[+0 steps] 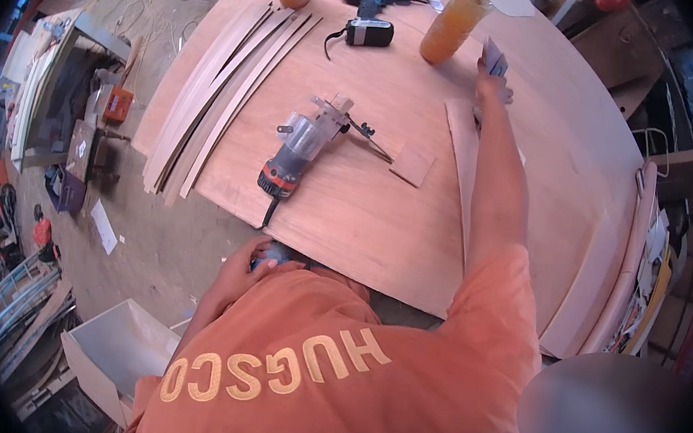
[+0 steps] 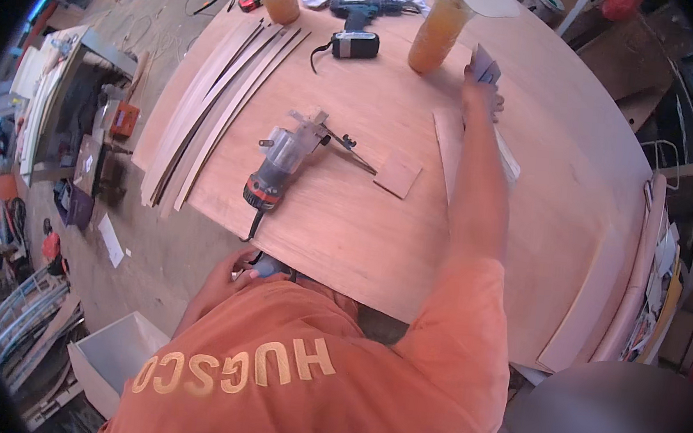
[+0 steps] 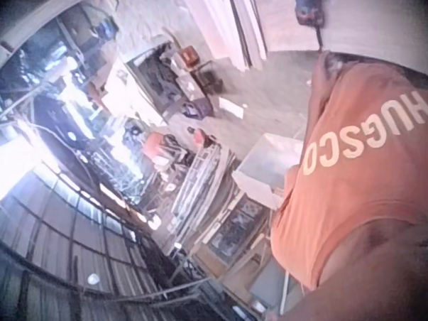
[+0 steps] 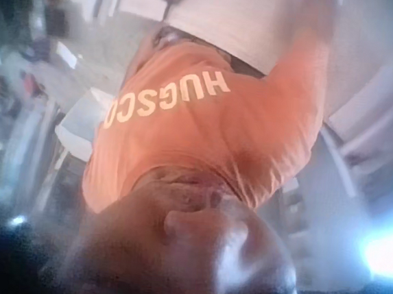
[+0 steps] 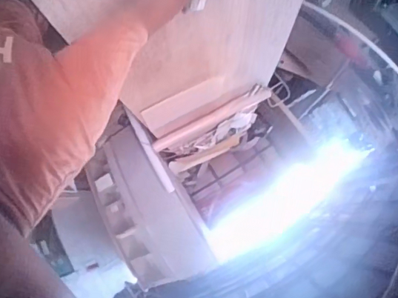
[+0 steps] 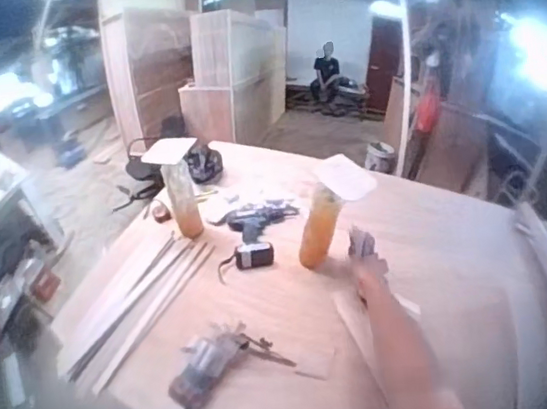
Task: The person handles a power router, uses a drill to make a pilot hole, and then adjusts the router bit depth before using it to trim the edge of a piece of wood. They move between different work surfaces and handle multiple wooden components.
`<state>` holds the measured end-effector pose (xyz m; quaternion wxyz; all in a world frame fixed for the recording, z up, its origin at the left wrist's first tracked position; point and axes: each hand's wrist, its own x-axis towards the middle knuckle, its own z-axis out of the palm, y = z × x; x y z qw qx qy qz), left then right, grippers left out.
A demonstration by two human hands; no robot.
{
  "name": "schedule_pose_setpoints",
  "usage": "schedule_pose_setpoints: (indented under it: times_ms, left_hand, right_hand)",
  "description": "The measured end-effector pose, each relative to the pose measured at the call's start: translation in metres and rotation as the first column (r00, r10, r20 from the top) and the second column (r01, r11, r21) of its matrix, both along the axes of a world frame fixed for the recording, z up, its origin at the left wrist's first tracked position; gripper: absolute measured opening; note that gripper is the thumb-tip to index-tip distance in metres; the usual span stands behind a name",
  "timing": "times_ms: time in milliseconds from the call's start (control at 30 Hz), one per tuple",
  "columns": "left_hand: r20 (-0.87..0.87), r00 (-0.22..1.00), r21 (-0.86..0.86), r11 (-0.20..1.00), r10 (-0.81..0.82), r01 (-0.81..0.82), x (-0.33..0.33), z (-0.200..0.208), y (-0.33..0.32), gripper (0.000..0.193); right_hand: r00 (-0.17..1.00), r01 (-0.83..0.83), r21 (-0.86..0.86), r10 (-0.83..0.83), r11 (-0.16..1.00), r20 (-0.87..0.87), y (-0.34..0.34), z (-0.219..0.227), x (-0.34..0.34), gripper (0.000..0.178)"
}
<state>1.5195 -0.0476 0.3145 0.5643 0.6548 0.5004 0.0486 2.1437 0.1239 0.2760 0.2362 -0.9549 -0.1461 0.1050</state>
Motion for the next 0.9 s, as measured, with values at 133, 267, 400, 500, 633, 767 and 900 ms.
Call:
schedule_pose_setpoints:
  times_ms: [133, 267, 400, 500, 633, 767, 900]
  left_hand:
    - [-0.06, 0.992, -0.055, 0.992, 0.112, -0.115, -0.021, -0.003, -0.018, 0.052]
    - [0.012, 0.959, -0.016, 0.959, 0.282, -0.282, -0.031, -0.01, -0.03, 0.045]
    - [0.022, 0.934, 0.074, 0.931, 0.356, -0.357, -0.017, -0.006, -0.014, 0.035]
    - [0.016, 0.969, 0.165, 0.956, 0.245, -0.244, 0.002, 0.003, 0.016, 0.032]
    - [0.072, 0.987, 0.221, 0.963, 0.142, -0.154, 0.011, 0.01, 0.043, 0.031]
    - [0.083, 0.983, 0.294, 0.938, 0.166, -0.183, 0.001, 0.006, 0.053, 0.031]
    - [0.075, 0.977, 0.308, 0.927, 0.198, -0.212, -0.01, -0.003, 0.044, 0.03]
  right_hand:
    - [0.99, -0.125, -0.053, 0.128, 0.991, 0.051, 0.001, 0.015, -0.027, 0.082]
    - [0.917, -0.398, 0.084, 0.393, 0.914, 0.072, -0.107, 0.007, -0.051, 0.046]
    - [0.863, -0.42, -0.307, 0.48, 0.854, 0.155, -0.223, 0.003, -0.124, 0.082]
    - [0.888, -0.41, -0.325, 0.454, 0.852, 0.068, -0.252, -0.002, -0.133, 0.085]
    - [0.907, -0.4, -0.154, 0.414, 0.904, 0.076, -0.252, 0.013, -0.131, 0.082]
    - [0.88, -0.431, -0.005, 0.422, 0.902, 0.218, -0.255, 0.016, -0.104, 0.079]
    - [0.878, -0.472, 0.01, 0.469, 0.881, 0.093, -0.248, 0.014, -0.085, 0.076]
